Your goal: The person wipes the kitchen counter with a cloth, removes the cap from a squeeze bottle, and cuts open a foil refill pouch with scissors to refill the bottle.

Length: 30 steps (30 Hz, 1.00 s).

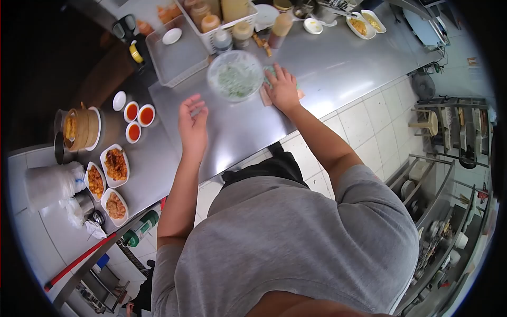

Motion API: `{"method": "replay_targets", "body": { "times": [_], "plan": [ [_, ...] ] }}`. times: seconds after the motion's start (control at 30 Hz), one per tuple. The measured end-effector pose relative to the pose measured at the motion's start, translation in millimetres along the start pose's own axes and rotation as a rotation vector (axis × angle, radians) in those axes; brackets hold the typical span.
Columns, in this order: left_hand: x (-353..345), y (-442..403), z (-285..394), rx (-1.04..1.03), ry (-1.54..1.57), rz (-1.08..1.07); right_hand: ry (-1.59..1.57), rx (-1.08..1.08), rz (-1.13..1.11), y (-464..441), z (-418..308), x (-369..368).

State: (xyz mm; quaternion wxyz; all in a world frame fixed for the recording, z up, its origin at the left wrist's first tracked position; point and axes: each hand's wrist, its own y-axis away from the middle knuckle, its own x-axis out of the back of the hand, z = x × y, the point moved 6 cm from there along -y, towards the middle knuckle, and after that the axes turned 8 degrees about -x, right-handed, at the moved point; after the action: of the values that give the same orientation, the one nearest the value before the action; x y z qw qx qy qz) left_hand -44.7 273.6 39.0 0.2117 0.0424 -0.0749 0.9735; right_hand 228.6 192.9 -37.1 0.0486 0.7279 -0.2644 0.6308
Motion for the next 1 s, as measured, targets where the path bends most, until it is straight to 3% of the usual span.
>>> {"method": "replay_targets", "body": {
  "times": [0.03, 0.07, 0.17, 0.2, 0.3, 0.4, 0.47, 0.53, 0.63, 0.67, 0.7, 0.77, 0.83, 0.9, 1.0],
  "plan": [
    [-20.0, -10.9, 23.6, -0.109, -0.034, 0.012, -0.064, 0.073, -0.036, -7.5, 11.1, 1.3],
    [-41.0, -18.4, 40.6, -0.216, -0.07, 0.026, -0.136, 0.012, -0.018, -19.3, 39.8, -1.1],
    [-115.4, -28.6, 52.7, -0.243, -0.017, -0.15, -0.368, -0.261, 0.327, -72.4, 117.7, 14.4],
    [-143.9, -32.6, 52.6, -0.208, -0.075, -0.191, -0.383, -0.202, 0.354, -93.2, 125.1, 12.4],
    [-223.2, -66.4, 21.8, -0.072, -0.369, -0.329, -0.118, 0.092, 0.097, -134.7, 111.5, -17.2],
    [-260.4, -107.9, -39.6, 0.017, -0.455, -0.145, -0.27, 0.214, -0.011, -122.6, 105.9, 1.8],
    [-263.4, -129.5, -77.4, 0.098, -0.435, 0.01, -0.337, 0.374, -0.226, -63.1, 111.5, 3.4],
    [-261.9, -136.1, -66.3, 0.131, -0.381, 0.059, -0.455, 0.595, -0.275, 38.3, 134.6, 27.7],
    [-256.8, -153.7, -55.9, 0.114, -0.4, 0.146, -0.573, 0.477, -0.818, 135.8, 195.2, 72.9],
    [-256.0, -160.5, -53.3, 0.097, -0.423, 0.179, -0.654, 0.258, -0.774, 132.5, 216.0, 92.9],
    [-257.1, -164.0, -46.9, 0.076, -0.462, 0.198, -0.747, 0.08, -0.928, 130.2, 244.7, 78.5],
    [-260.7, -178.8, -31.2, 0.026, -0.534, 0.25, -0.662, -0.043, -0.34, 78.0, 251.7, 122.4],
    [-268.7, -187.2, -36.0, -0.021, -0.511, 0.236, -0.65, 0.073, -0.255, 27.9, 227.5, 141.4],
    [-281.7, -187.0, -39.0, -0.06, -0.516, 0.189, -0.263, 0.19, -0.295, 1.5, 196.3, 129.2],
    [-315.6, -168.5, -36.4, -0.079, -0.47, 0.025, -0.182, 0.307, -0.296, -7.9, 182.9, 58.9]
  ]
}}
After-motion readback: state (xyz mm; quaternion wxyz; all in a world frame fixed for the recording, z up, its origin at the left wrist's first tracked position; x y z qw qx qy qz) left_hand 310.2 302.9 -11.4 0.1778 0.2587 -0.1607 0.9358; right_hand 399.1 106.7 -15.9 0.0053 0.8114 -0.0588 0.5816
